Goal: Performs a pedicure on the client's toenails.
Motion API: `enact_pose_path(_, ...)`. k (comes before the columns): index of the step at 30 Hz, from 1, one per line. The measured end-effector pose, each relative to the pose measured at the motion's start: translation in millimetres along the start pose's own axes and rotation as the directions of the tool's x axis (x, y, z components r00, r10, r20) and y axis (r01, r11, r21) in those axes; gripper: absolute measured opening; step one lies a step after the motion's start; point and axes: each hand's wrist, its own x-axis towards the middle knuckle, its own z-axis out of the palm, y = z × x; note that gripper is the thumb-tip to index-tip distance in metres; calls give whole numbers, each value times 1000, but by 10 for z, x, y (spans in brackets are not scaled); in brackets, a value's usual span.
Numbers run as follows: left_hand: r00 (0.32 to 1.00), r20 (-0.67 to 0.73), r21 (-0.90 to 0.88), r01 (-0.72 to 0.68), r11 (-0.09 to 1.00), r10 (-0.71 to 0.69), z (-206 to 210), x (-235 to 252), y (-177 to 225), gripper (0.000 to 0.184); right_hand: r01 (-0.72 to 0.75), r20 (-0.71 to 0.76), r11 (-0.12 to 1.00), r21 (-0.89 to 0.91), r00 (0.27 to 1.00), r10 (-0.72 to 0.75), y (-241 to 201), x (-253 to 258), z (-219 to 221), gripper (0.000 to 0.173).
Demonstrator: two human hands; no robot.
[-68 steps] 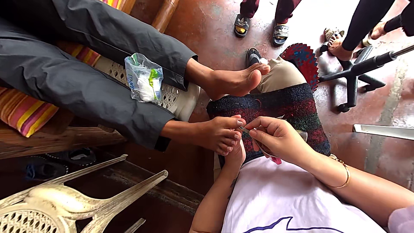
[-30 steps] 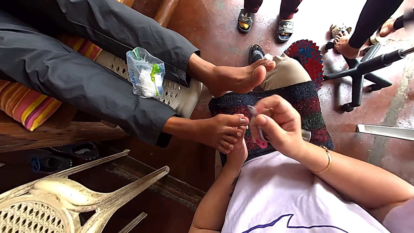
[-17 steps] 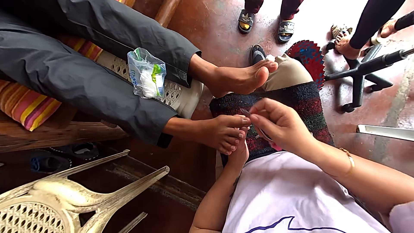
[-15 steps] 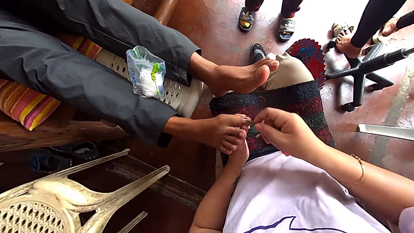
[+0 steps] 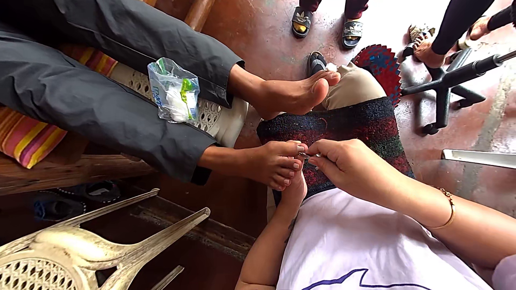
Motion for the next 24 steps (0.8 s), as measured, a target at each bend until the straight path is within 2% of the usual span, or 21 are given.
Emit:
enact_pose_path(2, 999, 31, 9, 22, 1000, -22, -39, -15, -20, 7, -9, -3, 1000, 16, 1000, 9, 10, -15, 6, 17)
enact_pose_path(5, 1000, -27, 45, -13, 999, 15, -29, -24, -23, 6, -19, -3, 999, 36, 1000, 19, 9, -19, 41, 17)
enact_pose_path(7, 998, -66, -4, -20, 1000, 19, 26, 2, 5, 10, -35, -16, 994, 107, 999, 37, 14, -32, 73, 18)
enact_pose_path(16, 999, -44, 42, -1, 999, 2, 1, -30, 8, 7, -111, -28, 962, 248, 992, 121, 13, -133, 245, 18)
enact_pose_path(21, 997, -71, 22, -14, 1000, 15, 17, -26, 27, 12, -171, 33, 931, 323, 985, 169, 0, -121, 226, 18)
enact_pose_path(24, 998, -69, 28, -3, 1000, 5, 19, -25, 27, 10, -130, -34, 941, 311, 988, 148, -10, -134, 258, 17)
